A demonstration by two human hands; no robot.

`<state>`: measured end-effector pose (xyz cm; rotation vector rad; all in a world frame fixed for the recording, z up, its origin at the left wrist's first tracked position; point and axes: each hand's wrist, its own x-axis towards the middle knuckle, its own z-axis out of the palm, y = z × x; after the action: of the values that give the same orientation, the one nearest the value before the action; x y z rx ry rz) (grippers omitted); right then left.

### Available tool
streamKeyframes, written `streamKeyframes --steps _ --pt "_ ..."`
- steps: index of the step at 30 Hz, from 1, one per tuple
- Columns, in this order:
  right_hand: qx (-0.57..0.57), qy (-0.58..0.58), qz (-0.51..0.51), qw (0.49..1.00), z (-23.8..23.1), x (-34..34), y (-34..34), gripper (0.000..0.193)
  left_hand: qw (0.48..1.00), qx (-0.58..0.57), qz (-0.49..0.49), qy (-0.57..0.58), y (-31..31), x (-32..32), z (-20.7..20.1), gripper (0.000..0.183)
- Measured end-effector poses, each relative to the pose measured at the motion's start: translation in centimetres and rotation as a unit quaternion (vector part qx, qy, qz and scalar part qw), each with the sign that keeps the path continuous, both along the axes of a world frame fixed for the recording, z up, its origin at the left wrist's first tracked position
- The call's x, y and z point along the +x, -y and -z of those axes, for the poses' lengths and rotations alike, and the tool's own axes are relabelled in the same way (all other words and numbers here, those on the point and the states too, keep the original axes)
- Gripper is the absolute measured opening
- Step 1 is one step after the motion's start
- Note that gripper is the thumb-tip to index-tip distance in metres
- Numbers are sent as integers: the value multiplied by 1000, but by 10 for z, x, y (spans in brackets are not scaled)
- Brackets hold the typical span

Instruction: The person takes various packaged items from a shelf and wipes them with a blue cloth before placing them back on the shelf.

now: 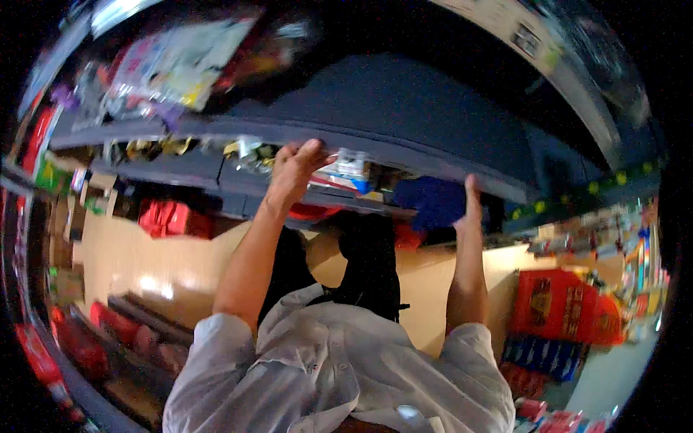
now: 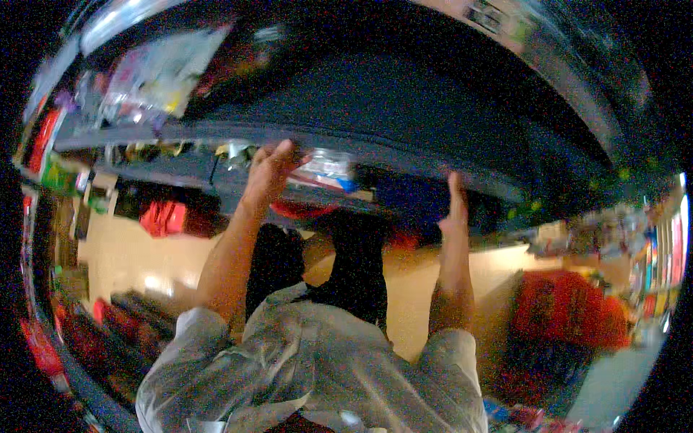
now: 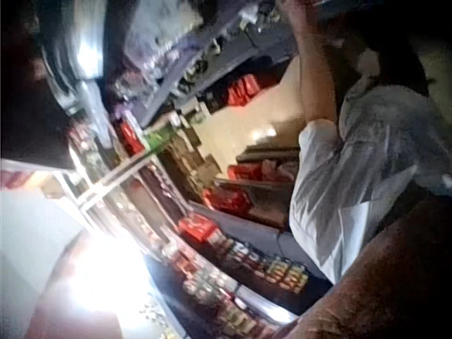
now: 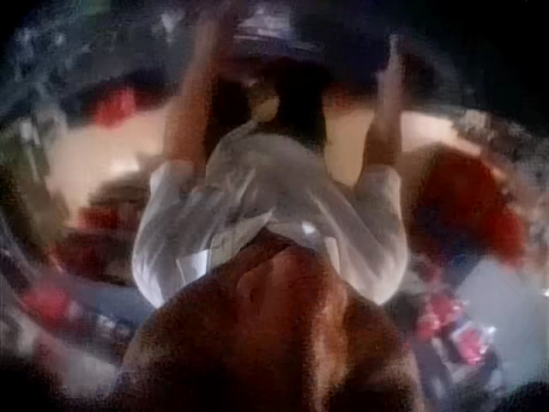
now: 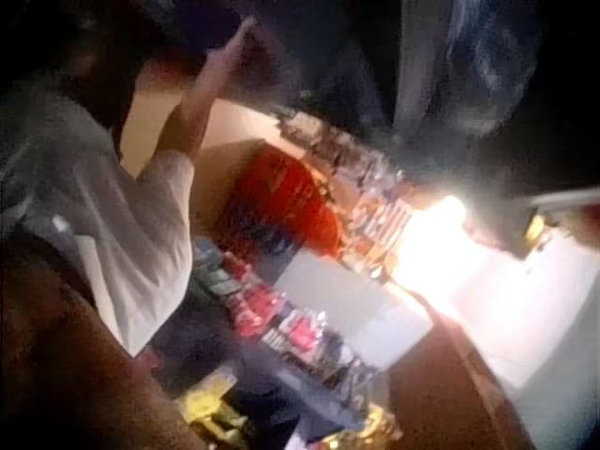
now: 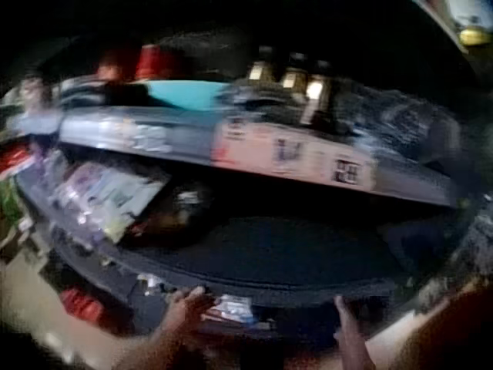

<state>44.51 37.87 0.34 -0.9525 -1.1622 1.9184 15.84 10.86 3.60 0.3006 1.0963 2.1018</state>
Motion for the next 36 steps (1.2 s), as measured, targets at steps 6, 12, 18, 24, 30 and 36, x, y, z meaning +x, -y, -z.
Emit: streamKeyframes --steps 6,12,18,24,30,36 --pt "56 101 -21 993 -8 -12 10 75 998 47 40 14 -59 59 0 14" --pt "-9 -39 87 995 -17 8 6 58 997 31 48 56 -70 65 10 7" --pt "12 -89 66 994 -2 1 6 54 995 35 90 -17 -73 56 17 24" --pt "48 -41 45 997 -11 4 8 53 993 10 95 62 -94 85 10 9" --pt "42 -82 110 990 -20 37 -20 47 994 3 86 63 -98 89 3 9" --pt "7 -142 116 983 2 31 -25 48 989 0 125 -75 -99 71 28 9"
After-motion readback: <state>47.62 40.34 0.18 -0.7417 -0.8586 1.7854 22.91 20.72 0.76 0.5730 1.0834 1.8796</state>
